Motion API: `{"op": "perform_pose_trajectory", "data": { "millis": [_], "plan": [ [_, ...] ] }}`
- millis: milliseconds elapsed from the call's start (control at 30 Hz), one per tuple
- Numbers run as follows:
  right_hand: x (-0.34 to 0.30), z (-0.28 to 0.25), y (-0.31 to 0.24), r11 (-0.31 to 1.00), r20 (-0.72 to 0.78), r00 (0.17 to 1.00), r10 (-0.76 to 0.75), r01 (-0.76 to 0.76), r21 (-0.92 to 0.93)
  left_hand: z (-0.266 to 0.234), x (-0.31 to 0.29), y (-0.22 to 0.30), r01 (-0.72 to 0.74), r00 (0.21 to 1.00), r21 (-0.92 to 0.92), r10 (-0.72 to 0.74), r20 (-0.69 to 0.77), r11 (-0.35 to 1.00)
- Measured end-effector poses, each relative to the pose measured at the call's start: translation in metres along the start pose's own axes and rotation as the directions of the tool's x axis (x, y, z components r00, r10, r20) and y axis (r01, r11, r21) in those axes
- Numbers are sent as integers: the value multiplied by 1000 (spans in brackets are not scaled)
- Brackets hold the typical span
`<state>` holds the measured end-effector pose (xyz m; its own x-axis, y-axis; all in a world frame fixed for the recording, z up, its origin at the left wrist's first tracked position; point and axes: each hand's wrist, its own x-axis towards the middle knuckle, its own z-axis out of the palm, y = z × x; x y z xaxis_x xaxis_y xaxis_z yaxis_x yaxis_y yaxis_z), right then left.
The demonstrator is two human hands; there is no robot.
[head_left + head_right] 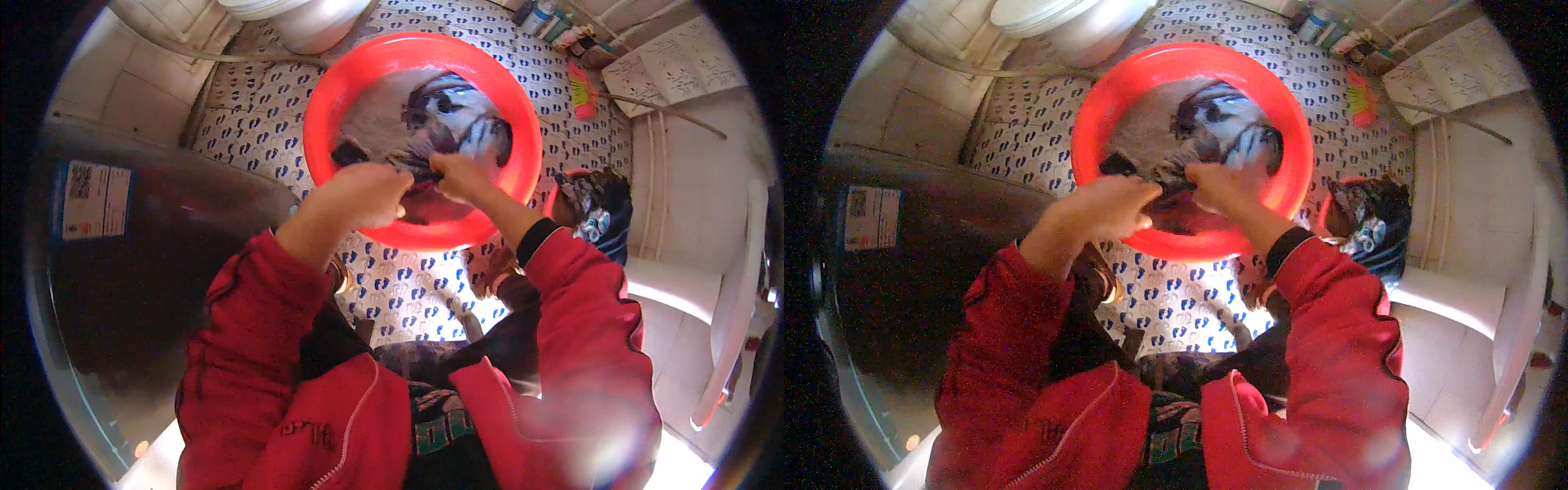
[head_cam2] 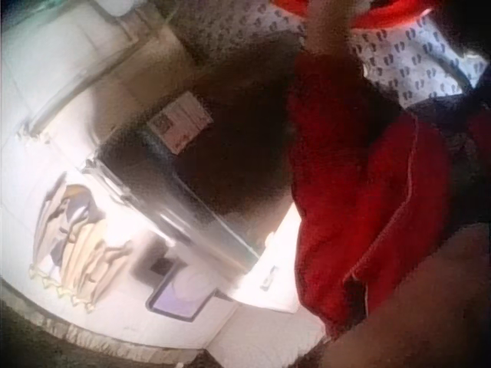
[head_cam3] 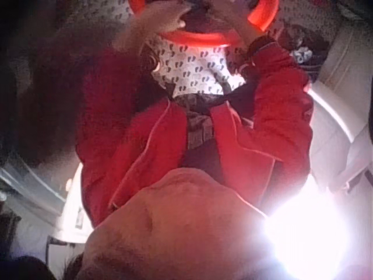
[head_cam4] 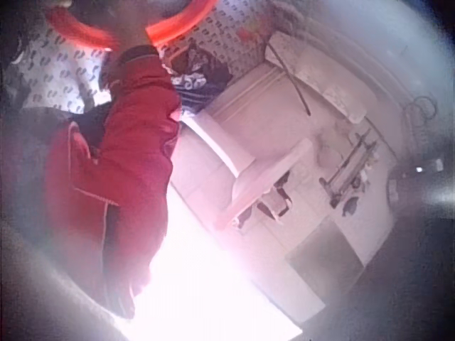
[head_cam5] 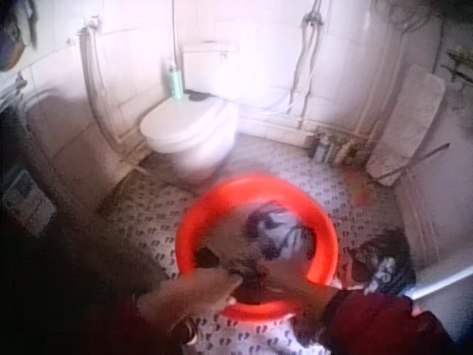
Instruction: The person washes dark garments by hand in a red basin filled with soapy water. They repeatedly submerge, scrub, and wring the clothes, then place them into a nearby container.
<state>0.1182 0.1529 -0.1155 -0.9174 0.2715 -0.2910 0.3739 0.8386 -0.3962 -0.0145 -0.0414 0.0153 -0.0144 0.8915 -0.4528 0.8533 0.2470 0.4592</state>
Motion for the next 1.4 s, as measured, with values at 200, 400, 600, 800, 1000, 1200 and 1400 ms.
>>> {"op": "perform_pose_trajectory", "data": {
  "millis": [200, 400, 600, 800, 1000, 1200, 1400],
  "plan": [
    [-37, -96, -34, 985, -311, 947, -78, 122, 124, -1, 13, -1, 95, 991, 2, -94, -93, 995],
    [-67, -112, -17, 771, -522, 846, 111, 258, 582, 8, 23, -3, 93, 996, 65, -91, -25, 994],
    [-69, -111, 54, 795, -386, 881, 275, 18, 607, 5, 16, -11, 51, 999, 73, -51, 0, 996],
    [-36, -29, 163, 930, -420, 830, 368, -319, 184, -5, 12, -1, 57, 998, 34, -56, -31, 998],
    [13, 108, 170, 989, -325, 934, 150, -140, 54, -8, 11, -5, -27, 996, 7, 28, -88, 1000],
    [30, 263, 90, 996, -132, 988, -86, 90, 27, -8, 2, 1, -49, 984, 19, 52, -169, 999],
    [39, 269, 101, 984, 120, 977, 177, -177, -11, -15, -8, 7, 31, 997, -22, -32, -67, 999]
  ]
}}
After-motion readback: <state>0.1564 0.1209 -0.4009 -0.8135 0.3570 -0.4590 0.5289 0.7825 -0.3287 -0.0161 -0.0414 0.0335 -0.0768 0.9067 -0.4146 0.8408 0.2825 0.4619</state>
